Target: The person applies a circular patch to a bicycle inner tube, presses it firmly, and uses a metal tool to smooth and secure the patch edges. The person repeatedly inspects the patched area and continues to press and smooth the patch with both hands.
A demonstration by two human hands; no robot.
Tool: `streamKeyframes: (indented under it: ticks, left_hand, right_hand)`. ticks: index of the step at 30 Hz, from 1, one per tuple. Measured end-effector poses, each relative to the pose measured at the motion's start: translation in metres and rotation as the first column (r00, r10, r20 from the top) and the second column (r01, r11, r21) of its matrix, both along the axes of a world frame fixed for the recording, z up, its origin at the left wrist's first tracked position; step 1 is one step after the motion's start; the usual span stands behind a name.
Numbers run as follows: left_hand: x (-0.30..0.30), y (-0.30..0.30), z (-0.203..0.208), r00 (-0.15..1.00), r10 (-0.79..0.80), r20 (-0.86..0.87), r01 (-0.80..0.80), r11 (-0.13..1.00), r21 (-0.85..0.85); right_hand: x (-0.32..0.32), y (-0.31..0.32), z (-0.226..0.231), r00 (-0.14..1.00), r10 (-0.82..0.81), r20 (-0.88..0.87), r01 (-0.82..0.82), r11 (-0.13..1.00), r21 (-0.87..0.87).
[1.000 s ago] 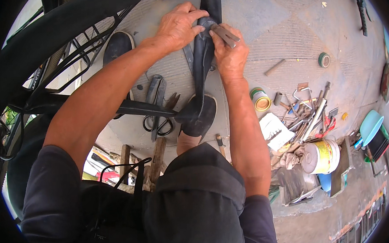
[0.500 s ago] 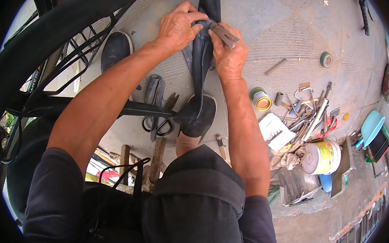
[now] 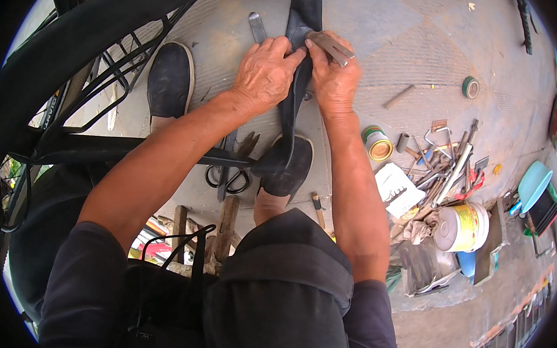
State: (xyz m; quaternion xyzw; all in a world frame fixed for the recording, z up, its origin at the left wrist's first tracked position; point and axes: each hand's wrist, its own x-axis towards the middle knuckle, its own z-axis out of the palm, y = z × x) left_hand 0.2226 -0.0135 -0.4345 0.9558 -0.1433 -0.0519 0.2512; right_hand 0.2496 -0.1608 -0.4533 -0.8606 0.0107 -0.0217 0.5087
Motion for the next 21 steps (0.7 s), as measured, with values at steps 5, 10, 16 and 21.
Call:
streamKeyframes:
  ticks: [5,10,16,21]
  left_hand:
    - [-0.003,0.000,-0.001,1.000,-0.016,0.016,0.015,0.999,0.029]
    - [-0.002,0.001,0.004,0.998,-0.038,-0.045,0.039,0.999,0.030]
    - [-0.001,0.001,0.000,1.000,-0.017,-0.008,0.017,1.000,0.023]
    - [-0.006,0.001,0.003,1.000,-0.028,-0.013,0.028,0.999,0.039]
  right_hand:
    - [0.008,0.008,0.014,0.991,-0.017,-0.133,0.040,0.984,0.175]
    - [0.016,0.023,0.030,0.998,0.052,-0.018,-0.052,0.999,0.006]
    - [0.030,0.025,0.038,0.969,0.023,-0.246,-0.068,0.983,-0.172]
    - [0.021,0.027,0.037,0.999,0.012,-0.045,-0.012,1.000,0.002]
